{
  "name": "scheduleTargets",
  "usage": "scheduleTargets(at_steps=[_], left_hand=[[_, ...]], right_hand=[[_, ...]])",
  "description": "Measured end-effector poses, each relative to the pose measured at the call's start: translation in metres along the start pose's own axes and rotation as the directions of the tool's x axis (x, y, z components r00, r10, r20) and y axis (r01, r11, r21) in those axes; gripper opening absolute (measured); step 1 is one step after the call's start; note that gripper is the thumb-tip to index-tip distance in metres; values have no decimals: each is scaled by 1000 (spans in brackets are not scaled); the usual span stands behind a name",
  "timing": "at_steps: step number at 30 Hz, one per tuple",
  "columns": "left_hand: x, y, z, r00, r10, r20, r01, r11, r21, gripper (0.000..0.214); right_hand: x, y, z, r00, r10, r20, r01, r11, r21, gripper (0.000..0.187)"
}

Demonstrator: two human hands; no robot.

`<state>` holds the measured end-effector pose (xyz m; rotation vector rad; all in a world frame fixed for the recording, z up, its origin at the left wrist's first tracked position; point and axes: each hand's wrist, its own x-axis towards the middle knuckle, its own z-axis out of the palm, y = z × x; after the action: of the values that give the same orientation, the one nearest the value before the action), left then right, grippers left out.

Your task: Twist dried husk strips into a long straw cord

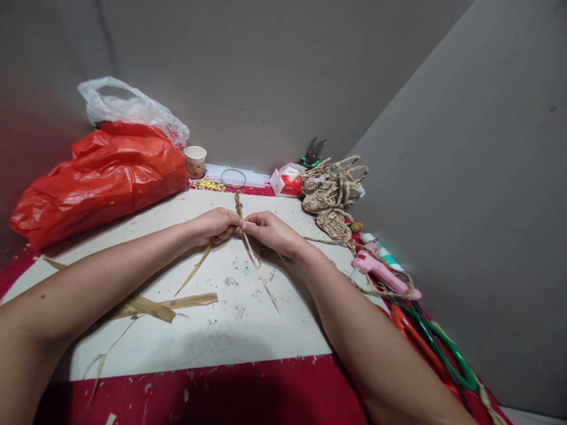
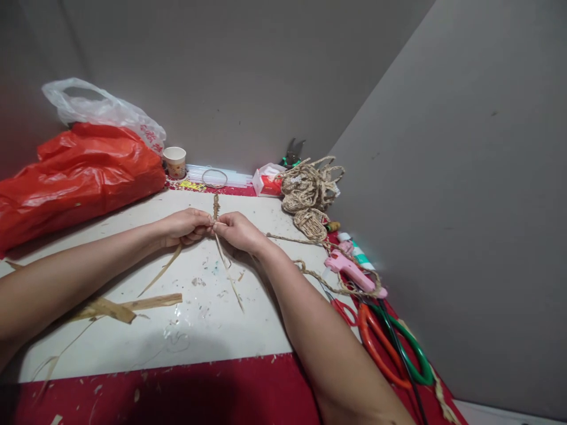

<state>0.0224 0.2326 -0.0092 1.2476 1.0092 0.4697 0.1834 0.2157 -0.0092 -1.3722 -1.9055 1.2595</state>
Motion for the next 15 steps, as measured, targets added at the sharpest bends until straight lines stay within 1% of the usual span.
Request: scheduleTargets(at_steps=[3,6,11,13,15], left_hand=[[2,-1,-1,1000,-1,-14,1,1000,-8,19],[4,-2,-2,999,23,-42,-23,1000,-1,18],[5,-4,-2,997,42,-64,-39,998,41,19],[4,-5,-1,995,52,-84,-44,995,88,19],[2,-5,1,991,78,-112,-62,989,137,19]], right_hand=[[-2,-2,-4,997,26,78,-31,998,63,16],[-2,-4,-6,995,45,93,-56,991,121,14],[-1,-4,-8,997,43,56,-45,999,26,14],[-3,-3,-11,995,84,50,-84,996,-1,14],[-5,-4,-14,987,143,80,-142,990,-11,16]])
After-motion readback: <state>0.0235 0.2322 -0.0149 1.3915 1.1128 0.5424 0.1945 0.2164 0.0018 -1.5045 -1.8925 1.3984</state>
